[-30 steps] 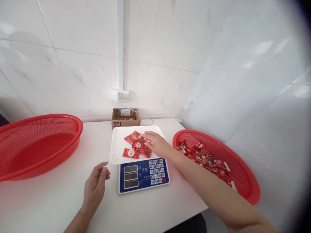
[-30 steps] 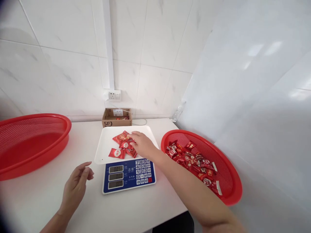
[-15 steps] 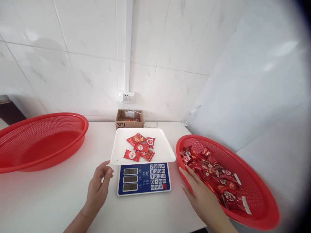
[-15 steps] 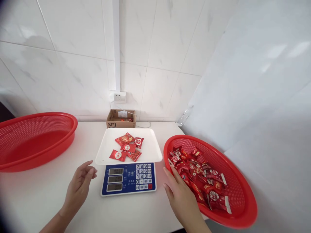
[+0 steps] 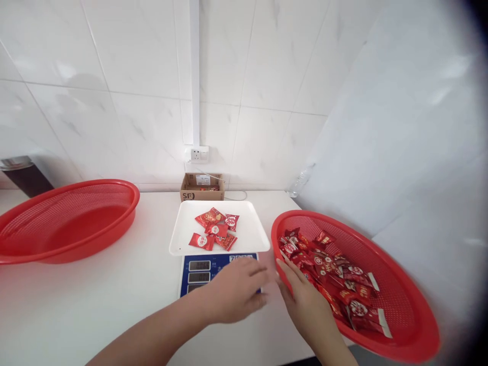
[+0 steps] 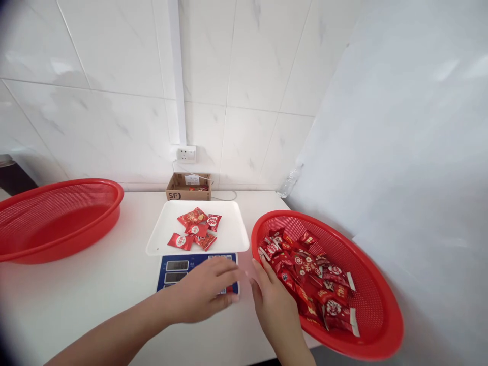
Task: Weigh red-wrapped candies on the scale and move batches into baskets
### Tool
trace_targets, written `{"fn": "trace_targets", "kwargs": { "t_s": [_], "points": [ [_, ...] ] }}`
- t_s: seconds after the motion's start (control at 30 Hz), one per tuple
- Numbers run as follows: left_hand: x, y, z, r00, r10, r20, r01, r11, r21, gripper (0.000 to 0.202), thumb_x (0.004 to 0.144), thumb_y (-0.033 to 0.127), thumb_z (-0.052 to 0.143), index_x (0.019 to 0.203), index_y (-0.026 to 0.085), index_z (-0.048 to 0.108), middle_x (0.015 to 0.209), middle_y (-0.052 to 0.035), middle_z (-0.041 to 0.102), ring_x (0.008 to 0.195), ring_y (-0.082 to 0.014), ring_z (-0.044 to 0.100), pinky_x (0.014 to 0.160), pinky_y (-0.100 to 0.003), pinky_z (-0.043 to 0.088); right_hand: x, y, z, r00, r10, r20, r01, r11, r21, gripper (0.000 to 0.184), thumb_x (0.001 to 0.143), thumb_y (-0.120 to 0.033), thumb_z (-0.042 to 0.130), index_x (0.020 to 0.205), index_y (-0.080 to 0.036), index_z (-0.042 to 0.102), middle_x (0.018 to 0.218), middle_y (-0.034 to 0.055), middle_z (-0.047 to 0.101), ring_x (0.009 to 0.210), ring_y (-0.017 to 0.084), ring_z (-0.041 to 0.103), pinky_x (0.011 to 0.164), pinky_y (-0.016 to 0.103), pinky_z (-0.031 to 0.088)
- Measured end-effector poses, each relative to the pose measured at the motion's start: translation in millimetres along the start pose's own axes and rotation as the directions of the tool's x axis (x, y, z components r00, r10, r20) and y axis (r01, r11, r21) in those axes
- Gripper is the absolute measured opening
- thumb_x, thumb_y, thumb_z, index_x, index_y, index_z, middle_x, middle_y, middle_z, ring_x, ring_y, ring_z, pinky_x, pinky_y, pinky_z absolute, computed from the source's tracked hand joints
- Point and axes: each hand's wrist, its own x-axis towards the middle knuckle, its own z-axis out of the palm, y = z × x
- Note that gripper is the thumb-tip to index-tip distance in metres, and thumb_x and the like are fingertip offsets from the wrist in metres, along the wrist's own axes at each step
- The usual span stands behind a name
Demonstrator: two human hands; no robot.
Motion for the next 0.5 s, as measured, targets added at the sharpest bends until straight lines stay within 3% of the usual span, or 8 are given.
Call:
{"fn": "trace_targets", "kwargs": {
  "t_s": [0.13,0.27,0.4,0.5],
  "points": [
    [-41,17,7.5,0.982,0.017,0.187,0.024,0.977,-0.21,0.039,0.088,0.032,0.05,0.127,0.026,0.053,0.107,-0.0076,0.069,0.094,-0.0221,0.066,0.081,-0.033,0.052,-2,1,-3,1.0,-0.007,-0.005,0.007,0.999,0.032,0.047,0.088,-0.038,0.034,0.125,-0.018,0.056,0.129,0.0121,0.058,0.116,0.027,0.057,0.087,0.042,0.053],
    [-96,20,11.0,0.95,-0.248,0.188,0.29,0.924,-0.247,0.035,0.089,0.03,0.048,0.123,0.031,0.058,0.107,-0.0045,0.071,0.094,-0.0208,0.067,0.083,-0.032,0.053,-2,2,-6,0.999,0.027,0.02,-0.028,0.997,0.074,0.045,0.088,-0.04,0.036,0.126,-0.024,0.056,0.129,0.0091,0.059,0.114,0.026,0.058,0.085,0.041,0.053],
    [-141,-7,-9.2,0.847,-0.531,0.002,0.53,0.844,-0.082,0.032,0.09,0.036,0.044,0.115,0.029,0.063,0.108,-0.0051,0.07,0.096,-0.0205,0.067,0.085,-0.033,0.053,-2,6,-9,0.998,0.061,0.029,-0.064,0.99,0.123,0.044,0.086,-0.043,0.037,0.121,-0.026,0.06,0.123,0.0071,0.063,0.11,0.026,0.061,0.085,0.041,0.053],
    [-171,-44,-49.9,0.726,-0.582,-0.366,0.664,0.731,0.155,0.04,0.086,0.048,0.045,0.113,0.025,0.062,0.112,-0.0053,0.067,0.103,-0.0242,0.063,0.09,-0.039,0.05,-4,9,-11,0.996,0.082,0.039,-0.087,0.984,0.155,0.045,0.085,-0.044,0.037,0.117,-0.024,0.062,0.118,0.008,0.066,0.107,0.027,0.062,0.086,0.041,0.052]
  ]
}}
